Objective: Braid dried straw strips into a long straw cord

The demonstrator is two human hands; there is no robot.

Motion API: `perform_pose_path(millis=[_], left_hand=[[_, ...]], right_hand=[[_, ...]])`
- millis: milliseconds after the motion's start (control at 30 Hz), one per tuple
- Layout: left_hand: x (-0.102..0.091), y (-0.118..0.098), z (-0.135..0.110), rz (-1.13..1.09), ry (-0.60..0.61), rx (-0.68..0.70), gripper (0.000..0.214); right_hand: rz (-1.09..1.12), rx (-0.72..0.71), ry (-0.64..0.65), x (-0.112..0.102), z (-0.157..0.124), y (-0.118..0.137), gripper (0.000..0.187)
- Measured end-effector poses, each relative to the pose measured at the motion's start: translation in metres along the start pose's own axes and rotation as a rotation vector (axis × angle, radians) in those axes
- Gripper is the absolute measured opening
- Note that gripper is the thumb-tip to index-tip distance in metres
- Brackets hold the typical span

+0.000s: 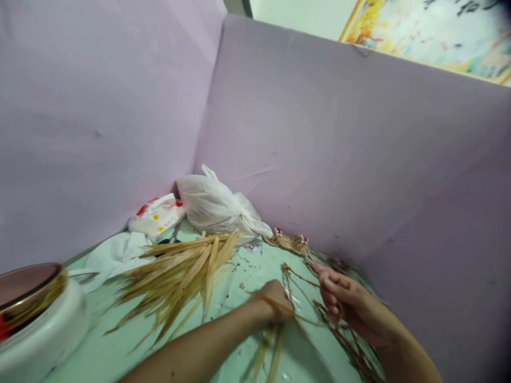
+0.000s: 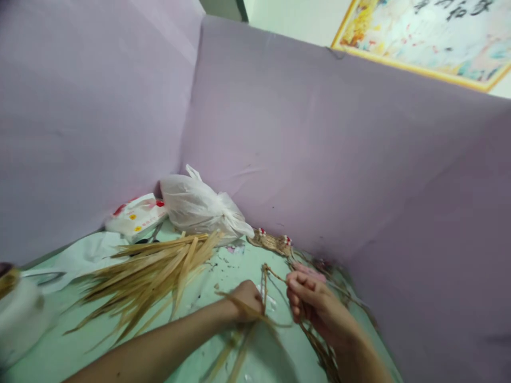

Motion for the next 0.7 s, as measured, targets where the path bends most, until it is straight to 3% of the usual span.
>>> perform_pose_path(millis=[67, 200, 367, 567, 700], left_hand=[[-0.008, 0.001, -0.004, -0.037, -0.043, -0.06, 0.007], [-0.002, 0.004, -0.007, -0.065, 0.081, -0.181, 0.006], [0.004, 0.0, -0.001, -0.133, 0.168, -0.122, 0.008], [0.011, 0.001, 0.001, -0.168, 0.211, -0.119, 0.007], [0.011, 0.001, 0.001, -0.169, 0.209, -0.131, 0.007]], right_hand=[[-0.038, 0.082, 0.042, -0.006, -0.013, -0.02, 0.031], [-0.044, 0.118, 0.108, -0.011, -0.019, -0.041, 0.029], [-0.185, 0.038, -0.127, -0.025, 0.004, -0.052, 0.025], [-0.112, 0.028, -0.182, -0.019, 0.016, -0.065, 0.017], [-0.102, 0.104, -0.222, -0.02, 0.013, -0.073, 0.018]])
Point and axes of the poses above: each hand's wrist, its own z-axis towards the middle knuckle, its own x-axis out of the palm, y = z × x, the point moved 10 cm from there along z, towards the middle knuckle, and after that the axes turned 1 degree about -y, right-handed, at the moved point
